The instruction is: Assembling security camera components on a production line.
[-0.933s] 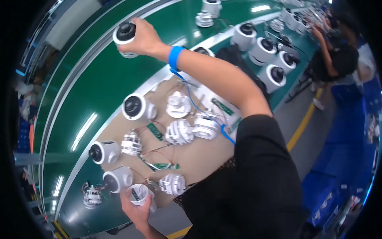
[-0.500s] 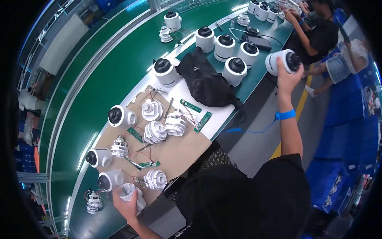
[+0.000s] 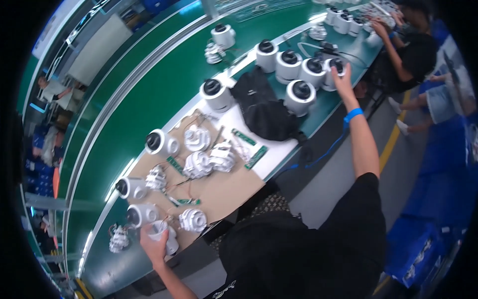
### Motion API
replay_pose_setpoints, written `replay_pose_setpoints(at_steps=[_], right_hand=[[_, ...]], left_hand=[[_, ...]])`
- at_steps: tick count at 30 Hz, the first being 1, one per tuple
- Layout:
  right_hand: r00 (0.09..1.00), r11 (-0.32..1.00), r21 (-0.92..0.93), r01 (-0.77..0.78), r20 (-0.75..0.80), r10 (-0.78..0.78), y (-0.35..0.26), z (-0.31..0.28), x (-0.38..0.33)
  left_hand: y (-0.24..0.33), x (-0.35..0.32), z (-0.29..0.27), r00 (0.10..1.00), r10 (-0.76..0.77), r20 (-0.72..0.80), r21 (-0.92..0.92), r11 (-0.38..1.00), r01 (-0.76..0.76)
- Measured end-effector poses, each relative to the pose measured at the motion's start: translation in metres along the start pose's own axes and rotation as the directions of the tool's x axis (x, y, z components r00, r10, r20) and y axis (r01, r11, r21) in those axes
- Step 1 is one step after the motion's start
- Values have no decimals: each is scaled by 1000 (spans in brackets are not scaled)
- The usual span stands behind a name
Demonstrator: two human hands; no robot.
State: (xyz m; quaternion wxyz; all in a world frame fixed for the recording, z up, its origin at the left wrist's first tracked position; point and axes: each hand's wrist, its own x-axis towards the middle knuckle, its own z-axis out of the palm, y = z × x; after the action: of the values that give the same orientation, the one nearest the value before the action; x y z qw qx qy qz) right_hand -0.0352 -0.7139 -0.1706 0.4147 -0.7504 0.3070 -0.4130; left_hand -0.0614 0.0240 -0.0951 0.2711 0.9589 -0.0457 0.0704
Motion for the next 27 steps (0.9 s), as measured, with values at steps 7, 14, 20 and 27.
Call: replay_pose_setpoints(at_steps=[7, 14, 20, 27], right_hand=[[925, 897, 227, 379, -57, -376, -149, 23, -53], [681, 813, 256, 524, 447, -580, -291, 174, -73], [674, 820, -199, 537, 685, -275, -236, 350, -9], [560, 674, -272, 687, 789, -252, -180, 421, 23]], left_hand=[[-15, 0, -2, 999, 24, -32, -23, 999, -24], [3, 9, 4, 999, 20, 29, 5, 1000, -20], [15, 8, -3, 1000, 15, 6, 12, 1000, -15], [14, 12, -4, 1000, -18, -18, -31, 999, 17]])
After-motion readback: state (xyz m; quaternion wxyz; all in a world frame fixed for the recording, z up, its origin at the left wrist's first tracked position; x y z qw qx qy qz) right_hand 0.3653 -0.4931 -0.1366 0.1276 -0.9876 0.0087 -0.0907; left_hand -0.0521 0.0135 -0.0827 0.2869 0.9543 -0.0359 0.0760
